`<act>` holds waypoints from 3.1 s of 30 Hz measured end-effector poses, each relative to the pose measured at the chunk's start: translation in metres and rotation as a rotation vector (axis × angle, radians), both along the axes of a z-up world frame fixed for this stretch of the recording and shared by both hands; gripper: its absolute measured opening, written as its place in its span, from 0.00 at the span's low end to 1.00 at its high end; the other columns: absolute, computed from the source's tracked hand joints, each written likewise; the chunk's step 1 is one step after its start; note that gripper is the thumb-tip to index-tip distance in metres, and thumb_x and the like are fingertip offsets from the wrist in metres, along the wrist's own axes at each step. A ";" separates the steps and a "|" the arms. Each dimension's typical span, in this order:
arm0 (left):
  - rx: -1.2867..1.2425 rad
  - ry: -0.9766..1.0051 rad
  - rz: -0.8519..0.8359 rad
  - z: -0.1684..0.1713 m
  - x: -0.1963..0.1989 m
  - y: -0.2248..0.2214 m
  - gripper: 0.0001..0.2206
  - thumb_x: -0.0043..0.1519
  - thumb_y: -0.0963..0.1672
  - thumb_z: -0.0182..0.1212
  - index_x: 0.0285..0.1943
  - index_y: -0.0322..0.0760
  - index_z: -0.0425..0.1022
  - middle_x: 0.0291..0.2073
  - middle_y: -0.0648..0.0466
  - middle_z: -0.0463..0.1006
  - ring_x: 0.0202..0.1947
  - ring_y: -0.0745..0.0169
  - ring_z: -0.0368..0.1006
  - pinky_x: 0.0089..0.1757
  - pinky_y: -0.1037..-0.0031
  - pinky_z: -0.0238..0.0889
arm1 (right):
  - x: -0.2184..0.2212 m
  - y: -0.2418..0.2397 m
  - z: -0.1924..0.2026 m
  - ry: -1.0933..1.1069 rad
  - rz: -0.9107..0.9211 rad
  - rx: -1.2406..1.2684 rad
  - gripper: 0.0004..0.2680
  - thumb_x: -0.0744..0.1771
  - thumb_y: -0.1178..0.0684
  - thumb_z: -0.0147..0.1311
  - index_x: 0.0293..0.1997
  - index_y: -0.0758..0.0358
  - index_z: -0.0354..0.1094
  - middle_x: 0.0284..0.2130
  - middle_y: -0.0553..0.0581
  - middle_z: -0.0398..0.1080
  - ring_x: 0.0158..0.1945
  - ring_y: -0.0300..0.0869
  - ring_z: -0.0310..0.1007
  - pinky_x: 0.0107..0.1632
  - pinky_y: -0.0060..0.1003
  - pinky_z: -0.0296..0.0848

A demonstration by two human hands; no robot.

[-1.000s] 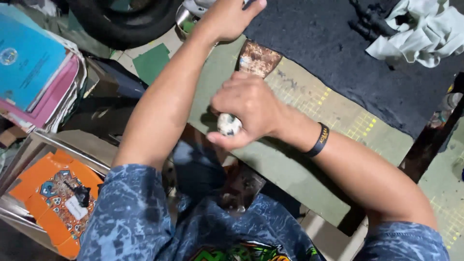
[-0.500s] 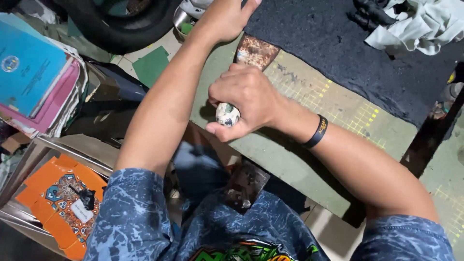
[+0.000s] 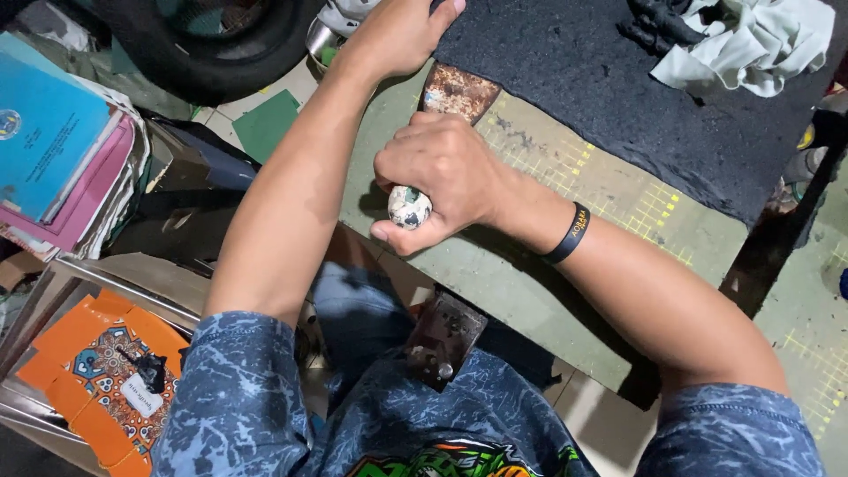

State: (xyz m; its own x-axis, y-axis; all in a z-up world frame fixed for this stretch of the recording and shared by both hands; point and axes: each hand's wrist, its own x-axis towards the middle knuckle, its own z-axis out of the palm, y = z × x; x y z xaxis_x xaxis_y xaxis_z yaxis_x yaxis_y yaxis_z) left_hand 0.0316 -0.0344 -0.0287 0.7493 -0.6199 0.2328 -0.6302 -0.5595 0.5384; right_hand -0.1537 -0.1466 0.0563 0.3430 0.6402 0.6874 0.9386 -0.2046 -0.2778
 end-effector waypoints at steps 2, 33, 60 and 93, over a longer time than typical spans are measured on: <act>-0.002 0.001 -0.002 0.000 0.001 -0.001 0.16 0.76 0.51 0.46 0.56 0.35 0.66 0.41 0.40 0.76 0.34 0.34 0.70 0.32 0.54 0.56 | 0.001 0.000 -0.001 -0.005 -0.004 -0.010 0.15 0.66 0.38 0.51 0.25 0.59 0.59 0.16 0.50 0.55 0.18 0.45 0.58 0.29 0.39 0.57; -0.074 0.334 -0.129 -0.002 0.018 0.022 0.36 0.71 0.57 0.61 0.81 0.41 0.50 0.78 0.49 0.54 0.73 0.41 0.60 0.61 0.59 0.59 | -0.030 0.028 -0.001 -0.070 -0.140 -0.078 0.22 0.68 0.27 0.50 0.31 0.60 0.60 0.20 0.53 0.57 0.23 0.47 0.60 0.33 0.42 0.54; -0.011 0.260 -0.163 0.014 0.007 0.025 0.29 0.76 0.53 0.52 0.81 0.41 0.50 0.77 0.48 0.58 0.62 0.51 0.72 0.53 0.63 0.62 | -0.005 0.047 0.007 -0.139 -0.173 0.050 0.20 0.69 0.31 0.47 0.27 0.57 0.56 0.14 0.49 0.55 0.14 0.42 0.58 0.18 0.39 0.55; -0.140 0.203 -0.234 0.039 -0.019 0.004 0.23 0.76 0.52 0.46 0.75 0.37 0.65 0.73 0.45 0.63 0.74 0.47 0.55 0.66 0.60 0.52 | -0.005 0.033 0.008 -0.022 -0.302 0.064 0.17 0.65 0.35 0.50 0.23 0.57 0.58 0.10 0.49 0.57 0.12 0.43 0.57 0.21 0.39 0.60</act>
State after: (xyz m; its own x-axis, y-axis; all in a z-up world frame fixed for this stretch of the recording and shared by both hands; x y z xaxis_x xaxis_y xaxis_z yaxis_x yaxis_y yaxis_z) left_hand 0.0123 -0.0302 0.0108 0.6300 -0.7535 0.1881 -0.6048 -0.3241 0.7274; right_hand -0.1586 -0.1136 0.0644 0.4955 0.4671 0.7323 0.8441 -0.4579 -0.2790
